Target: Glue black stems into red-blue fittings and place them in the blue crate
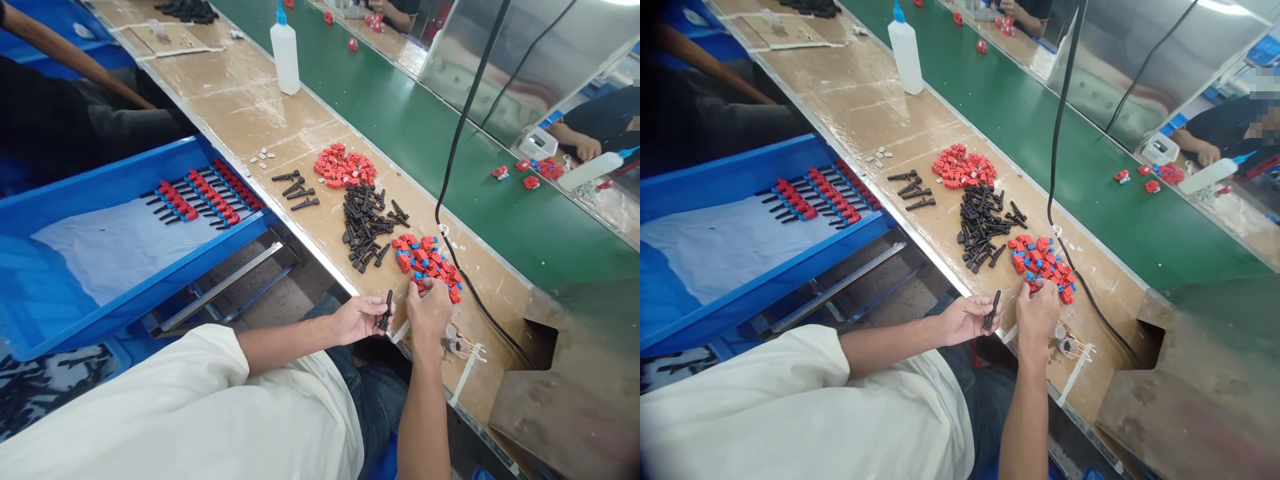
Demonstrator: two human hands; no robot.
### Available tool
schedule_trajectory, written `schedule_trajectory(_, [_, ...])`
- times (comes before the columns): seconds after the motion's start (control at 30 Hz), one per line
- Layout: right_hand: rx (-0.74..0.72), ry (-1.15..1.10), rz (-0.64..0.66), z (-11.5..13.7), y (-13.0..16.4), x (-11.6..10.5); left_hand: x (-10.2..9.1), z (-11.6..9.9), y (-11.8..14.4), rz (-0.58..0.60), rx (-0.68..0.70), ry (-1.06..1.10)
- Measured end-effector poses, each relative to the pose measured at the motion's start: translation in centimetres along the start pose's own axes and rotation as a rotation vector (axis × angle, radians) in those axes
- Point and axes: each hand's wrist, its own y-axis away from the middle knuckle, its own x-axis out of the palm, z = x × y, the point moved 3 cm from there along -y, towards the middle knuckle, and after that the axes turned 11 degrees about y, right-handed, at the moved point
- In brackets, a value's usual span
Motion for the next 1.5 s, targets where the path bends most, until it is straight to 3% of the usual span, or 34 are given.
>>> schedule_trajectory(0.23, [-0.154,0.094,0.005,-0.2,2.8,-0.8,-0.1,-0.3,0.0,0.017,-0.035,0.078])
schedule_trajectory(0.47, [-0.129,-0.071,0.174,0.2,3.6,-0.8,0.0,-1.1,0.5,-0.01,0.003,0.069])
schedule_trajectory(0.57, [0.033,-0.365,0.331,0.1,3.9,-0.8,0.2,-1.5,0.8,-0.035,0.029,0.078])
schedule_trajectory(0.7, [0.329,-0.971,0.558,0.5,5.5,-1.5,0.6,-2.0,1.0,-0.014,0.037,0.098])
schedule_trajectory(0.83, [0.357,-1.364,0.645,1.1,7.1,-3.0,0.8,-1.9,1.1,0.011,0.028,0.094])
schedule_trajectory(1.0, [0.399,-1.56,0.626,1.3,8.6,-4.1,0.7,-1.4,0.9,0.003,0.014,0.073])
schedule_trajectory(1.23, [0.625,-1.739,0.616,1.3,10.1,-5.2,0.4,-1.4,1.0,0.015,0.039,0.077])
schedule_trajectory(1.5, [0.547,-1.643,0.601,1.3,11.0,-5.8,0.9,-1.2,1.1,0.019,0.036,0.048])
